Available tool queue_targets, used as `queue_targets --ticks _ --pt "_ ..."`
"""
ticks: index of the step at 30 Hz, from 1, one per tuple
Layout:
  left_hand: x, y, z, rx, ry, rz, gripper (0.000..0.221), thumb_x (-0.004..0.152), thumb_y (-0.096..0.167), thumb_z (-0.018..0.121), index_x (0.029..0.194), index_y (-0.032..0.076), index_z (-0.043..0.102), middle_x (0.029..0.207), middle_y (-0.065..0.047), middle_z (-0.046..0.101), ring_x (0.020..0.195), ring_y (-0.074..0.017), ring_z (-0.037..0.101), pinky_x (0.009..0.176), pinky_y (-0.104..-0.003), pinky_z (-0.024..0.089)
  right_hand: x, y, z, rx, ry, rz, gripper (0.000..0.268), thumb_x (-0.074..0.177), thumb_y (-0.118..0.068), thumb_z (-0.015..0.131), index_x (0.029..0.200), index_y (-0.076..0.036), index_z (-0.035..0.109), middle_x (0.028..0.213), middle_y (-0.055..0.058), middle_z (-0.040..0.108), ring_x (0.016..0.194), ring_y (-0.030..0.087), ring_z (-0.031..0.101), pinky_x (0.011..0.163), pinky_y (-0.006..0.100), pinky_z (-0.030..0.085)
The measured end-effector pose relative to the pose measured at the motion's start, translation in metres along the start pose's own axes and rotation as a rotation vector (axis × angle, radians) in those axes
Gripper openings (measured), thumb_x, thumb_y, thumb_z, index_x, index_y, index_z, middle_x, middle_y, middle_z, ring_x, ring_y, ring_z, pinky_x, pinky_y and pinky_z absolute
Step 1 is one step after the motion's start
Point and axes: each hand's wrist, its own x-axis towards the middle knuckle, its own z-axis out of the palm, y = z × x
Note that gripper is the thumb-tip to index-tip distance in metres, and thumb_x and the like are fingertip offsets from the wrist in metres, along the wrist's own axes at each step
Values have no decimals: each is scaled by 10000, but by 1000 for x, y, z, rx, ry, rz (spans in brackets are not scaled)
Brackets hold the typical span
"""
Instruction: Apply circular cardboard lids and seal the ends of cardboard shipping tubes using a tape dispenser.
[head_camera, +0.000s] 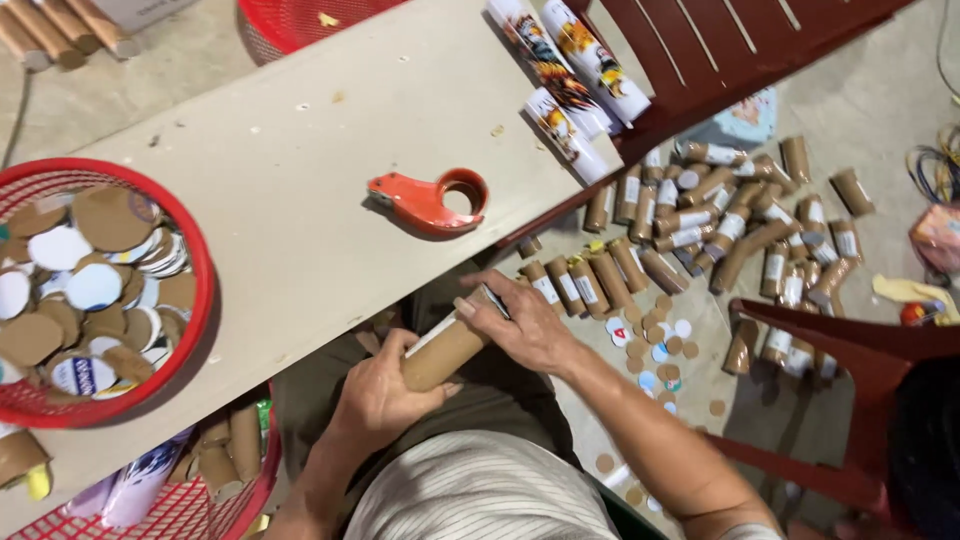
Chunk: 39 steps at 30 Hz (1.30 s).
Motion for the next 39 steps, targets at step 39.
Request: queue_targets --ticks 39 --pt "-107 -162 -38 -465 779 -230 335 896 329 752 1127 90 711 940 -112 768 797 -188 718 694 -337 572 -29 297 -50 189 287 607 625 1006 -279 623 1503 57 447 1283 258 636 1022 367 692 834 462 580"
